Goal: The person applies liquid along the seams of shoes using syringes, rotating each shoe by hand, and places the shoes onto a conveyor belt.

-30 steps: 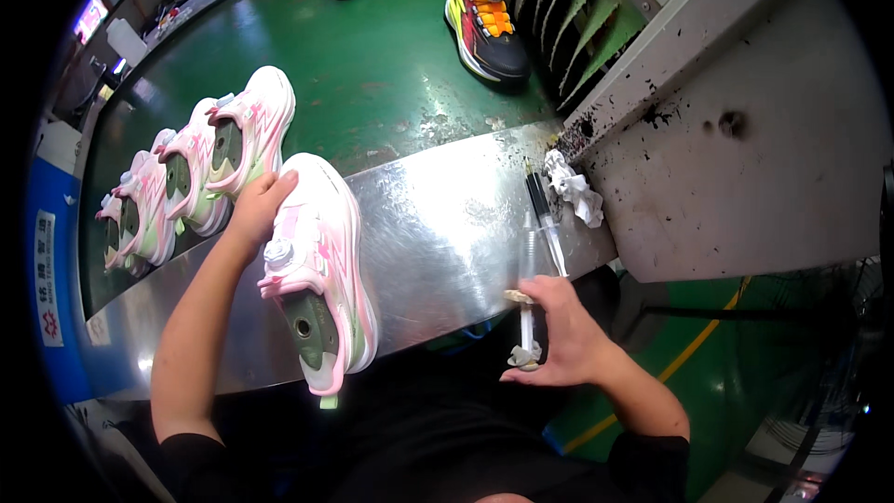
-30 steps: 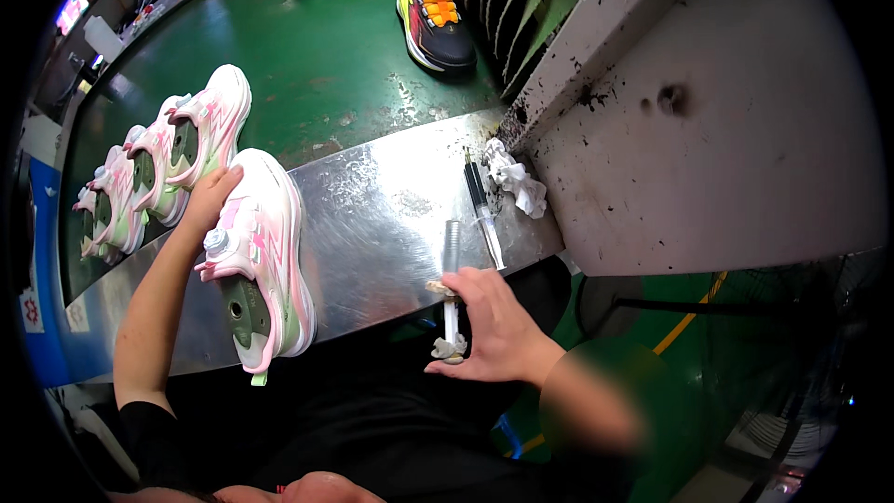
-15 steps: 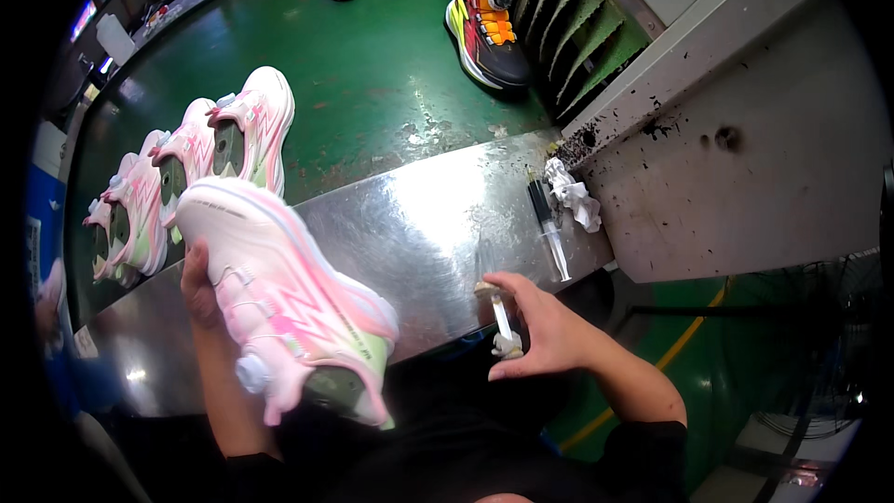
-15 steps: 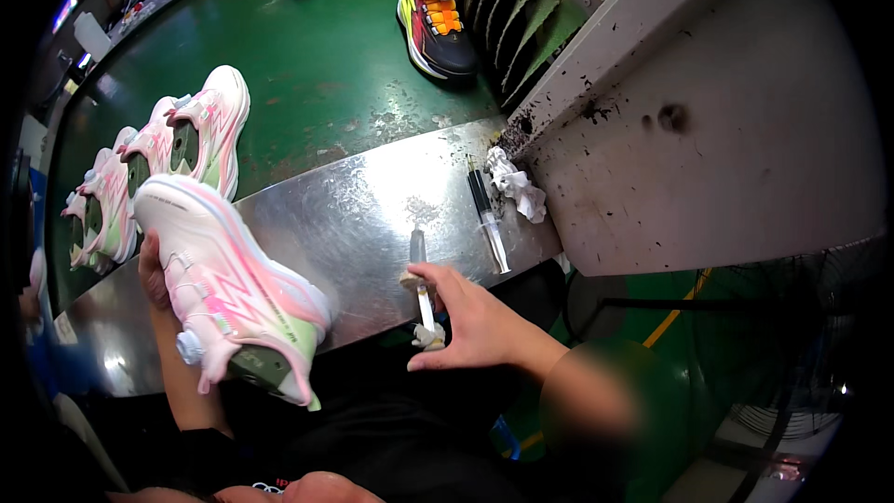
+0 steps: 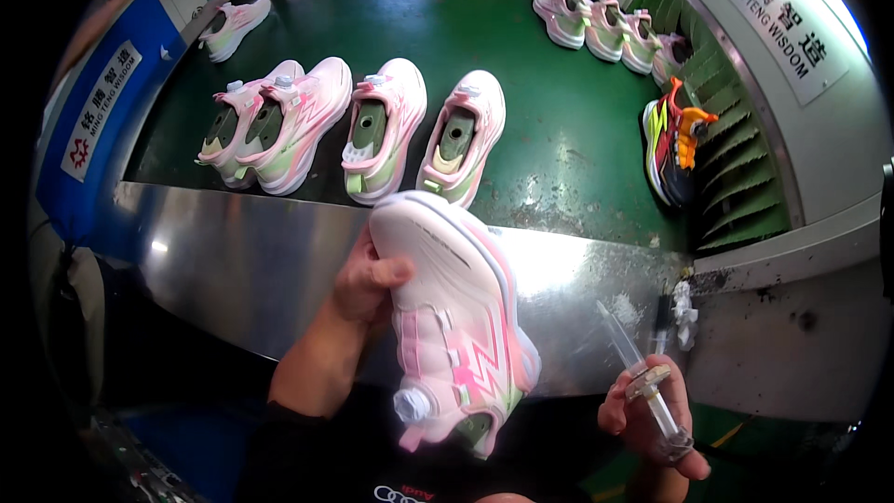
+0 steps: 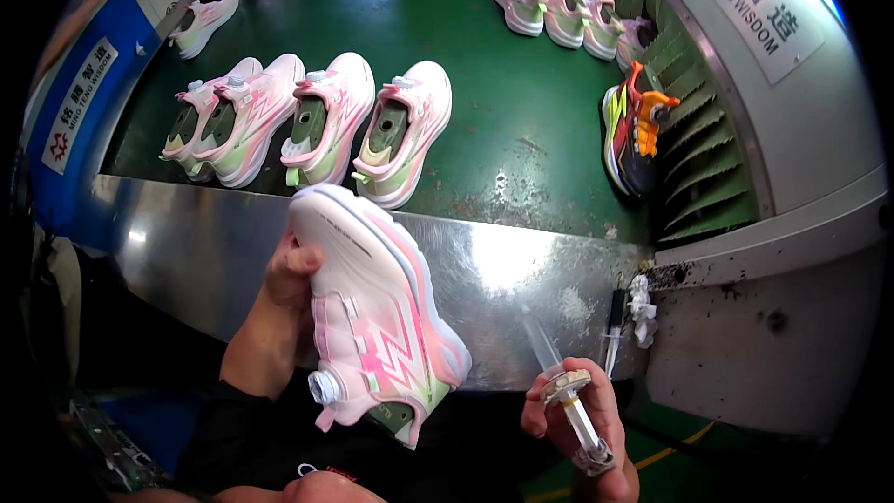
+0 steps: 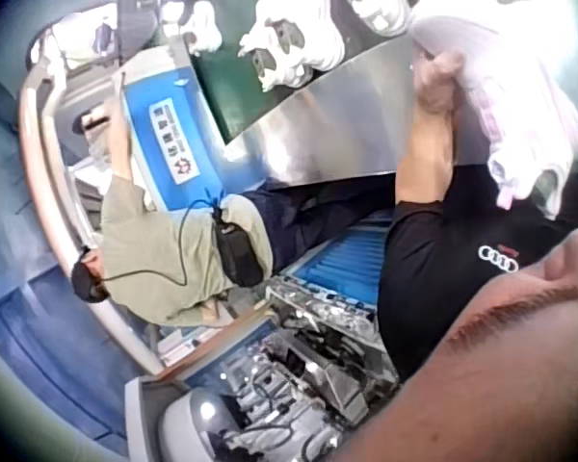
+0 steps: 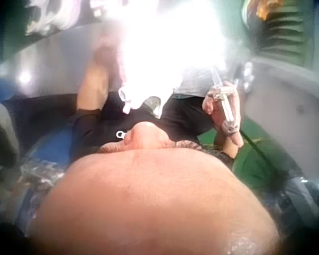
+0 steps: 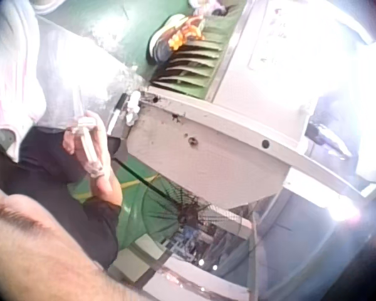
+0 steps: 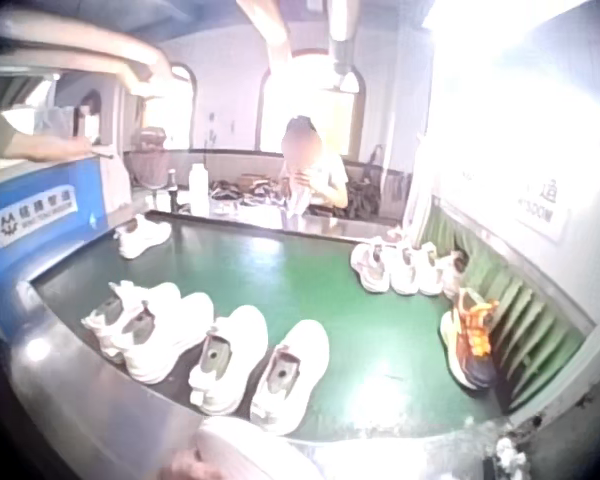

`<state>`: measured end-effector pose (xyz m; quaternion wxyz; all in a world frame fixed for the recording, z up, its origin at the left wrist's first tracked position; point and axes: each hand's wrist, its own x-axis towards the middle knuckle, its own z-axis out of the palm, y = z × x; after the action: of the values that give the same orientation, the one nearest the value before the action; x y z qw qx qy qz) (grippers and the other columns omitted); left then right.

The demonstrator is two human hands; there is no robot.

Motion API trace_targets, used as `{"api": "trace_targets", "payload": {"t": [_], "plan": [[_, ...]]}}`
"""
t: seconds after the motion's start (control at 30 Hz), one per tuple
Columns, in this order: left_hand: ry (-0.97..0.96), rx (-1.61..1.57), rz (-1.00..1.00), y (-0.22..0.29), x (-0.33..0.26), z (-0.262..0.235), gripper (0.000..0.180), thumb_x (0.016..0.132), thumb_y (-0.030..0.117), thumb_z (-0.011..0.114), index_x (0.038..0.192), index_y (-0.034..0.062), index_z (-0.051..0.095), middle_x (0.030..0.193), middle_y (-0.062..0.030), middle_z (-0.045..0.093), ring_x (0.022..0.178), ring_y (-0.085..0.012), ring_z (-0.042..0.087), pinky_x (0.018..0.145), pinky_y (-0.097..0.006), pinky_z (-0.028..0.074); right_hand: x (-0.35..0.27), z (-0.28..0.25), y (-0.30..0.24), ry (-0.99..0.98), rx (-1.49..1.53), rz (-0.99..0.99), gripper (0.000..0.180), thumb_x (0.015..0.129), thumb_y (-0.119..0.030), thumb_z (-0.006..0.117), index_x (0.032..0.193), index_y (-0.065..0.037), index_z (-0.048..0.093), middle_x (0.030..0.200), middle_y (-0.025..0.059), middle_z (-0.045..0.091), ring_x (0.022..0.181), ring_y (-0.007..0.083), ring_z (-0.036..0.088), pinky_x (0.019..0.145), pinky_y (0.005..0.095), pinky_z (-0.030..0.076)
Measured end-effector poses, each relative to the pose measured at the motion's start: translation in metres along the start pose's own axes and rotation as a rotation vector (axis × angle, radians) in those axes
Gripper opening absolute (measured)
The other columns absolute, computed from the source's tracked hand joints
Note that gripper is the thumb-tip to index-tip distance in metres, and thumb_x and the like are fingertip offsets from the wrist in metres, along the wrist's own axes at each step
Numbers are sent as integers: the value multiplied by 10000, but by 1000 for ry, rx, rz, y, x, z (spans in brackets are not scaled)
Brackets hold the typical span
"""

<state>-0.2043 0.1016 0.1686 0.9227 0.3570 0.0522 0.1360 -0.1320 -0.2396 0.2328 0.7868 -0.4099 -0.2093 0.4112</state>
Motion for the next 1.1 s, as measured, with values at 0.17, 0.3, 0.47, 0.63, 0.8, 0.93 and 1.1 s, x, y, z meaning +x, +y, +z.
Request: {"api": "trace_targets", "payload": {"t": [0.17, 0.3, 0.47, 0.63, 0.8, 0.93, 1.1], "plan": [[-30, 57, 34, 4, -8, 5, 716, 587, 94, 778, 1219, 70, 443, 1091, -90, 566, 1028, -214, 548, 912, -355, 434, 55, 39, -8, -329, 214, -123, 1215, 519, -765, 683, 1387, -47, 227, 1162, 274, 453, 900, 248, 504, 726, 344, 390], [-141, 94, 79, -1, -8, 7, 694, 603, 56, 781, 1208, 74, 440, 1082, -65, 548, 1019, -180, 531, 893, -336, 428, 73, 58, -9, -385, 212, -127, 1194, 590, -836, 554, 1359, 22, 243, 1131, 265, 456, 973, 283, 481, 788, 327, 360], [-208, 170, 146, -1, -13, 4, 681, 578, 106, 823, 1153, 60, 460, 1088, -148, 564, 1007, -240, 568, 863, -379, 467, 84, 67, -2, -429, 233, -49, 1193, 589, -821, 579, 1348, 36, 243, 1131, 257, 442, 997, 288, 468, 781, 323, 357], [-289, 170, 200, 2, -15, 7, 664, 595, 72, 824, 1151, 52, 462, 1094, -170, 565, 1023, -245, 570, 864, -371, 469, 89, 74, 3, -439, 274, -36, 1205, 567, -793, 633, 1348, 38, 244, 1178, 258, 433, 1006, 300, 471, 788, 322, 353], [-364, 201, 248, 1, -16, 7, 671, 599, 65, 825, 1162, 49, 460, 1105, -177, 564, 1041, -248, 567, 864, -375, 471, 86, 72, 4, -376, 280, 19, 1213, 542, -777, 663, 1341, 41, 260, 1250, 248, 417, 1031, 319, 477, 780, 344, 376], [-345, 175, 216, 3, -18, 11, 671, 599, 65, 826, 1160, 48, 458, 1104, -172, 564, 1036, -246, 567, 866, -372, 468, 83, 73, 1, -343, 281, 32, 1212, 537, -779, 662, 1334, 48, 273, 1240, 250, 427, 1026, 333, 492, 775, 364, 401], [-315, 172, 211, 3, -18, 11, 678, 593, 60, 827, 1160, 53, 455, 1091, -163, 563, 1023, -229, 563, 867, -365, 461, 83, 75, -2, -323, 238, 32, 1203, 533, -791, 648, 1318, 48, 293, 1175, 244, 455, 1003, 344, 509, 787, 374, 414]]}}
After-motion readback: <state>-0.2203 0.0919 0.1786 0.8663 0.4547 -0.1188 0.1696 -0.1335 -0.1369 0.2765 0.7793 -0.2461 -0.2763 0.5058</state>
